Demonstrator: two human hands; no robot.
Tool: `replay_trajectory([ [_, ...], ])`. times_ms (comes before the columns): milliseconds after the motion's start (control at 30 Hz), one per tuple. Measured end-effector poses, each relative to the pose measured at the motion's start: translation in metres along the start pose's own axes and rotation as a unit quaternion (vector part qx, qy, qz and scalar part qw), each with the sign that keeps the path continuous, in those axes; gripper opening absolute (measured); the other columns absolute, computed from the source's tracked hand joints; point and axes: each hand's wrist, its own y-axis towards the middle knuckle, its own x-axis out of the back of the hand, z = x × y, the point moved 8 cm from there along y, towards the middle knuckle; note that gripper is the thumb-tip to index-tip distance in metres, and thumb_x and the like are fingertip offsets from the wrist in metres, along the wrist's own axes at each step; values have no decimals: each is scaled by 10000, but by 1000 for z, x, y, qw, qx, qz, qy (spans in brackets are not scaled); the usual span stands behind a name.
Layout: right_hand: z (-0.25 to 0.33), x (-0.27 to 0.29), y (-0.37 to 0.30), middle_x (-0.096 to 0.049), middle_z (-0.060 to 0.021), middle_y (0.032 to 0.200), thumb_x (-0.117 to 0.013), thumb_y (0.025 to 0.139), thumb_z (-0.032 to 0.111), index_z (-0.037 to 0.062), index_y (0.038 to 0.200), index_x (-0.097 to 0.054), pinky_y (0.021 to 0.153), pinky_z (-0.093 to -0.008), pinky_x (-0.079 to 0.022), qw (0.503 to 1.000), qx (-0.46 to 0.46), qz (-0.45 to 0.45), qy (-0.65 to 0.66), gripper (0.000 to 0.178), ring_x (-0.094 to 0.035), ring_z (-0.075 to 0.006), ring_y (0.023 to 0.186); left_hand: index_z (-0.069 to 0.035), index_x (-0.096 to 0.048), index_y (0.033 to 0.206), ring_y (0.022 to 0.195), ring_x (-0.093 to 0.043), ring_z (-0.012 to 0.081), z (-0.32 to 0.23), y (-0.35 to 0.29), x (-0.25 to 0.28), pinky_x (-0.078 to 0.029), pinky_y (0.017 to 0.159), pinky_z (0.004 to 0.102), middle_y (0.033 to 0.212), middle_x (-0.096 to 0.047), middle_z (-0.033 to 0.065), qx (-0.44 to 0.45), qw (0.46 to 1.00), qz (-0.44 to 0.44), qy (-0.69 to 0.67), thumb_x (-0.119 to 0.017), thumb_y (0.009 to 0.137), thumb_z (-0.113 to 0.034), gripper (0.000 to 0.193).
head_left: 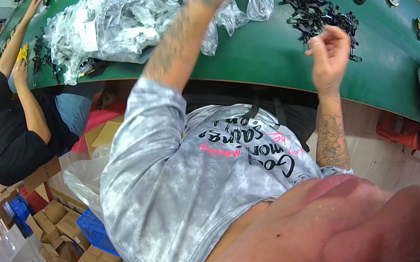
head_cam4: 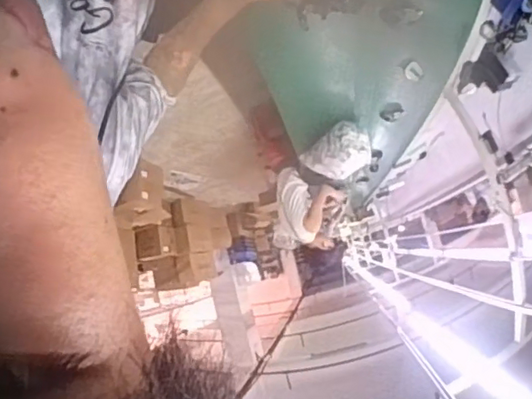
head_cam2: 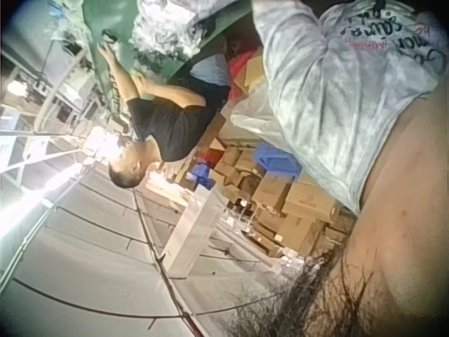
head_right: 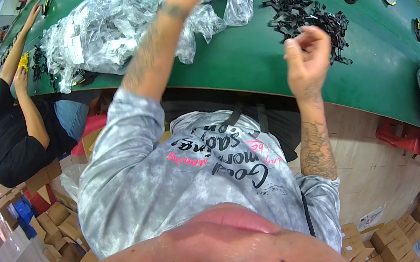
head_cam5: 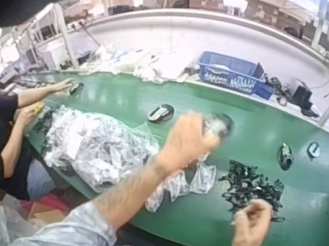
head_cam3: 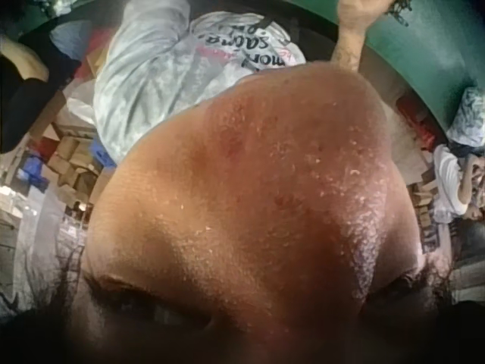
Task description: Assembling small plastic parts onto computer mice and organizing components at a factory workbench.
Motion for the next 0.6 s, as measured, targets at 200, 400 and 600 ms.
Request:
replay_trajectory([
  [200, -19, -41, -41, -661, -113, 801, -704, 867, 36, 27, 960, -677, 596, -329, -524, 959, 74, 117, -245, 97, -650, -234, 641, -14, -491, 1480, 1239, -615, 401, 157, 106, -39, -505, 1009, 551, 1429, -566, 239, 206, 952, 132, 182, -703, 875, -570, 848],
  [400, -33, -14, -36, -669, -111, 778, -697, 878, 54, 23, 961, -676, 608, -323, -519, 974, -12, 66, -218, 91, -653, -215, 634, 3, -583, 1417, 1400, -483, 417, 194, 90, -6, -432, 1124, 526, 1513, -507, 237, 343, 913, 4, 222, -709, 867, -544, 786],
  [600, -27, -33, -27, -661, -90, 738, -686, 875, 86, 49, 953, -684, 603, -329, -524, 972, 0, 104, -212, 85, -654, -217, 628, 101, -609, 1108, 944, -716, 399, 210, 55, 74, -555, 840, 460, 1049, -707, 304, 248, 934, -234, 107, -873, 716, -277, 605],
])
